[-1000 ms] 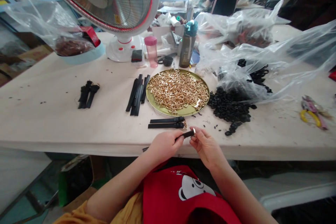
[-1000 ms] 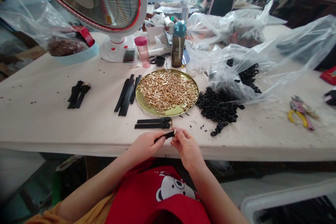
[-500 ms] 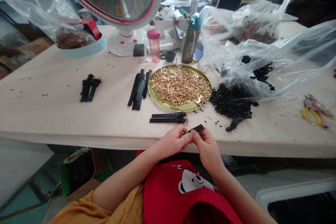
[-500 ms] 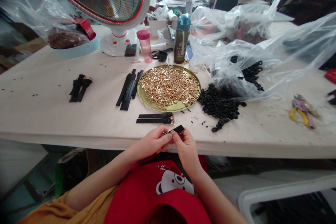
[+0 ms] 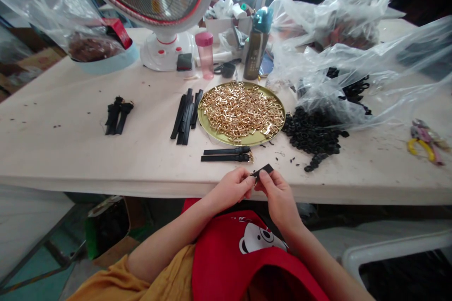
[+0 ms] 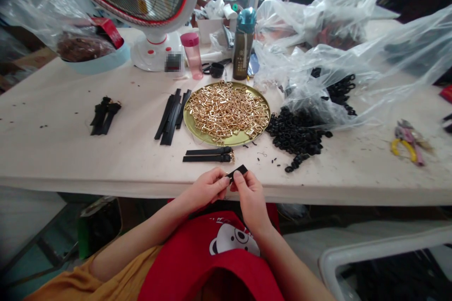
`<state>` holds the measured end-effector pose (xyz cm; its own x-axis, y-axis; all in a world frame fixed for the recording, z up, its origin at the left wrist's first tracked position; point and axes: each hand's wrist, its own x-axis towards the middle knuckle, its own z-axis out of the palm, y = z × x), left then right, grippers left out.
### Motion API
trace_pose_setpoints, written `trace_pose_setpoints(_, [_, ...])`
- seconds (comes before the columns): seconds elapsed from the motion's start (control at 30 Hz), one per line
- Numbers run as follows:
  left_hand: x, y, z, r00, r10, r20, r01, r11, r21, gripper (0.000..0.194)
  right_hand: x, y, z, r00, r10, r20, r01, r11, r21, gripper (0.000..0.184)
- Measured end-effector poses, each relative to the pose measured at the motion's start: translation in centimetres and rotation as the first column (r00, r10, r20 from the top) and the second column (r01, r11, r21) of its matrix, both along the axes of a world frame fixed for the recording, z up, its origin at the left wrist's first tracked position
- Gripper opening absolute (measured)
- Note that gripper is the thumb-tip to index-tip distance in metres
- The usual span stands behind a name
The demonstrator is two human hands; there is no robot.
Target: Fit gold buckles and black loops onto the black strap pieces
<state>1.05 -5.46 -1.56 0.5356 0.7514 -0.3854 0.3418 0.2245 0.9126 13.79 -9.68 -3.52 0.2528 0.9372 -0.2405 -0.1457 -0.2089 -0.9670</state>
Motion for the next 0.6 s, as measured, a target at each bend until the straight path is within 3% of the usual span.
trace_pose_setpoints(0.07, [0.1,0.0,-0.3,0.996,0.035,-0.078,-0.025,0.992,0.121,0.02,0.2,-0.2,0.0,0.937,-0.015,0.349,-0.041,0.987,0.152,0.022])
trace_pose_setpoints(0.13, [0.1,0.1,-0.3,0.989,0.06,-0.134,-0.029,0.975,0.218,0.019,0.5,-0.1,0.1,0.867,-0.023,0.498,-0.1,0.971,0.219,0.018])
trace_pose_setpoints(0.2, [0.0,0.2,0.3,0.988,0.053,-0.144,-0.018,0.972,0.232,0.02,0.9,0.2,0.1,0.898,0.041,0.437,-0.124,0.979,0.162,0.017])
trace_pose_setpoints(0.3, [-0.1,0.7,1.3,0.996,-0.005,-0.092,0.02,0.987,0.161,0.024,1.4,0.9,0.4,0.976,0.147,0.163,-0.155,0.987,0.036,0.02])
trace_pose_setpoints(0.4, [-0.1,1.5,1.4,0.997,-0.039,-0.059,0.045,0.994,0.096,0.031,1.6,1.6,0.7,0.985,0.173,-0.002,-0.173,0.985,0.014,0.022])
trace_pose_setpoints(0.6, [0.9,3.4,-0.5,0.999,0.036,-0.039,-0.035,0.999,0.018,0.031,2.1,2.1,0.5,0.964,0.236,0.12,-0.249,0.963,0.107,0.02])
